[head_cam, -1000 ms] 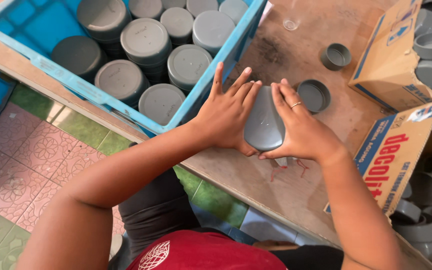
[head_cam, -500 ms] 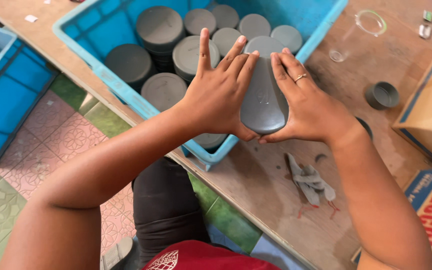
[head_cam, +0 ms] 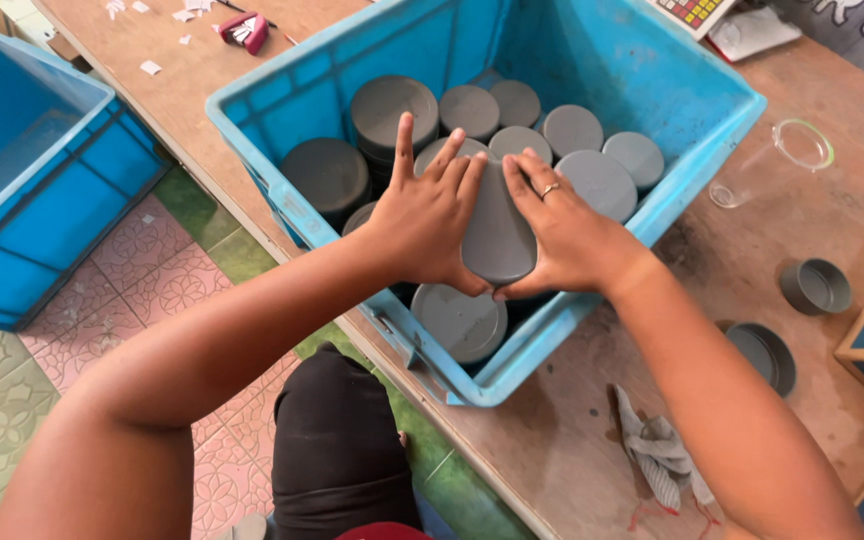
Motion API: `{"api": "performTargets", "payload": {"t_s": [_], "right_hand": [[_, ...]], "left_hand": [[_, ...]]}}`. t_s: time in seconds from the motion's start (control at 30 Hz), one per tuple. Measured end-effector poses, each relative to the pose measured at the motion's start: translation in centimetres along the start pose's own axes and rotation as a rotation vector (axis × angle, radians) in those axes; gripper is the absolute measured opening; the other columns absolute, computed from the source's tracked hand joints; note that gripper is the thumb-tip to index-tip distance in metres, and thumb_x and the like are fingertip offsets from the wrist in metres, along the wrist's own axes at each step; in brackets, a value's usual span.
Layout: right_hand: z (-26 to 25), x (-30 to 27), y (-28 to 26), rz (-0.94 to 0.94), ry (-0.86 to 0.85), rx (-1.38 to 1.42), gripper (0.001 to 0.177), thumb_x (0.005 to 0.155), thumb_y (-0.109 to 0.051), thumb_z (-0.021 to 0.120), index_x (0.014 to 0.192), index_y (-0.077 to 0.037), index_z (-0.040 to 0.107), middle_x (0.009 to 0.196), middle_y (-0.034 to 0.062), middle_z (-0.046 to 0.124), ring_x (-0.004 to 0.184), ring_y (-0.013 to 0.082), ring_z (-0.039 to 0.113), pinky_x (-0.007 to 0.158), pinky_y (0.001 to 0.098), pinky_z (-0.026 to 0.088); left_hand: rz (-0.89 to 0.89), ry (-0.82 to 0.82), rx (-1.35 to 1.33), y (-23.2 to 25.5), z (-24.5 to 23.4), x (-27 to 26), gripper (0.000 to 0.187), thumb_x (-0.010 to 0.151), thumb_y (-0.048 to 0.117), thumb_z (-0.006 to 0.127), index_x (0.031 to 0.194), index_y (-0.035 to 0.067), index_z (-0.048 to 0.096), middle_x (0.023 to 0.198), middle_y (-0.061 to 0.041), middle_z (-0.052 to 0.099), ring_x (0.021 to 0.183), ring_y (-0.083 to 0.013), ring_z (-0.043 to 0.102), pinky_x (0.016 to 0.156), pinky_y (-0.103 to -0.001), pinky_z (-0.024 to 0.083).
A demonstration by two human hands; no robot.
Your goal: The person cleans a pvc cap with a cloth and places it into a cardboard box with others.
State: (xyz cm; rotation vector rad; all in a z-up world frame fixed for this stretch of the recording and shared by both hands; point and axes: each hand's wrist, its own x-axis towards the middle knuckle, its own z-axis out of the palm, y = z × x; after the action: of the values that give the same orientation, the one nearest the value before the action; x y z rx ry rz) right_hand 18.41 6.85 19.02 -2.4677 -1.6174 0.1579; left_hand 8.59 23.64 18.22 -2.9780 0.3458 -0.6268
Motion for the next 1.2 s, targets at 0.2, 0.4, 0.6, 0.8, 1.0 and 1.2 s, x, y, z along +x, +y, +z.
{"api": "performTargets", "payload": {"t_s": [0.2, 0.4, 0.6, 0.8, 1.0, 1.2], "right_hand": [[1.0, 0.6, -0.3, 0.07, -0.178, -0.066, 0.131, 0.042, -0.062, 0.076, 0.141, -0.007, 0.009, 0.138, 0.0173, 0.018, 0.132, 0.0378, 0.019, 0.105, 0.0503, 0.024], [2.4, 1.5, -1.3, 0.163, -0.352, -0.167, 0.135, 0.042, -0.063, 0.074, 0.142, -0.013, 0.0, 0.14, 0.0129, 0.013, 0.133, 0.0341, 0.018, 0.1, 0.0533, 0.03], [2.9, 1.3, -3.1, 0.188, -0.494, -0.184, 0.134, 0.047, -0.061, 0.076, 0.142, -0.005, -0.001, 0.14, 0.018, 0.014, 0.134, 0.0367, 0.013, 0.096, 0.0619, 0.027], [3.9, 1.2, -3.2, 0.144, -0.541, -0.282, 0.133, 0.049, -0.062, 0.075, 0.141, -0.002, 0.0, 0.14, 0.0191, 0.014, 0.134, 0.0369, 0.01, 0.095, 0.069, 0.017], [4.9, 0.9, -3.1, 0.046, -0.517, -0.407, 0.128, 0.052, -0.063, 0.072, 0.139, 0.003, 0.006, 0.139, 0.0199, 0.019, 0.132, 0.0346, 0.018, 0.092, 0.0741, 0.01], [4.4, 0.7, -3.6, -0.002, -0.506, -0.405, 0.126, 0.052, -0.062, 0.071, 0.138, 0.005, 0.008, 0.137, 0.0201, 0.023, 0.13, 0.0341, 0.023, 0.091, 0.0766, 0.006]], "left_hand": [[-0.014, -0.345, -0.008, 0.2, 0.6, 0.4, 0.128, 0.047, 0.086, 0.048, 0.13, -0.009, 0.028, 0.123, -0.022, 0.045, 0.13, -0.0338, 0.025, 0.099, -0.066, -0.012], [0.003, -0.649, 0.097, 1.0, 0.7, 0.9, 0.128, 0.051, 0.086, 0.046, 0.134, -0.008, 0.019, 0.128, -0.02, 0.04, 0.133, -0.0347, 0.018, 0.096, -0.068, -0.017], [0.041, -0.925, 0.138, 2.0, 0.1, 1.4, 0.122, 0.057, 0.084, 0.045, 0.136, -0.005, 0.015, 0.137, -0.016, 0.031, 0.134, -0.0335, 0.013, 0.095, -0.068, -0.019], [0.079, -1.023, 0.16, 2.4, 0.3, 1.4, 0.119, 0.061, 0.082, 0.043, 0.137, -0.003, 0.012, 0.141, -0.015, 0.025, 0.135, -0.0337, 0.009, 0.095, -0.068, -0.019], [0.109, -1.015, 0.227, 2.8, 0.6, 1.0, 0.111, 0.066, 0.08, 0.04, 0.136, -0.002, 0.017, 0.14, -0.013, 0.028, 0.134, -0.0338, 0.012, 0.095, -0.068, -0.018], [0.11, -1.03, 0.206, 2.7, 0.2, 0.8, 0.108, 0.067, 0.079, 0.041, 0.136, -0.001, 0.019, 0.139, -0.011, 0.03, 0.134, -0.0331, 0.014, 0.096, -0.068, -0.019]]}}
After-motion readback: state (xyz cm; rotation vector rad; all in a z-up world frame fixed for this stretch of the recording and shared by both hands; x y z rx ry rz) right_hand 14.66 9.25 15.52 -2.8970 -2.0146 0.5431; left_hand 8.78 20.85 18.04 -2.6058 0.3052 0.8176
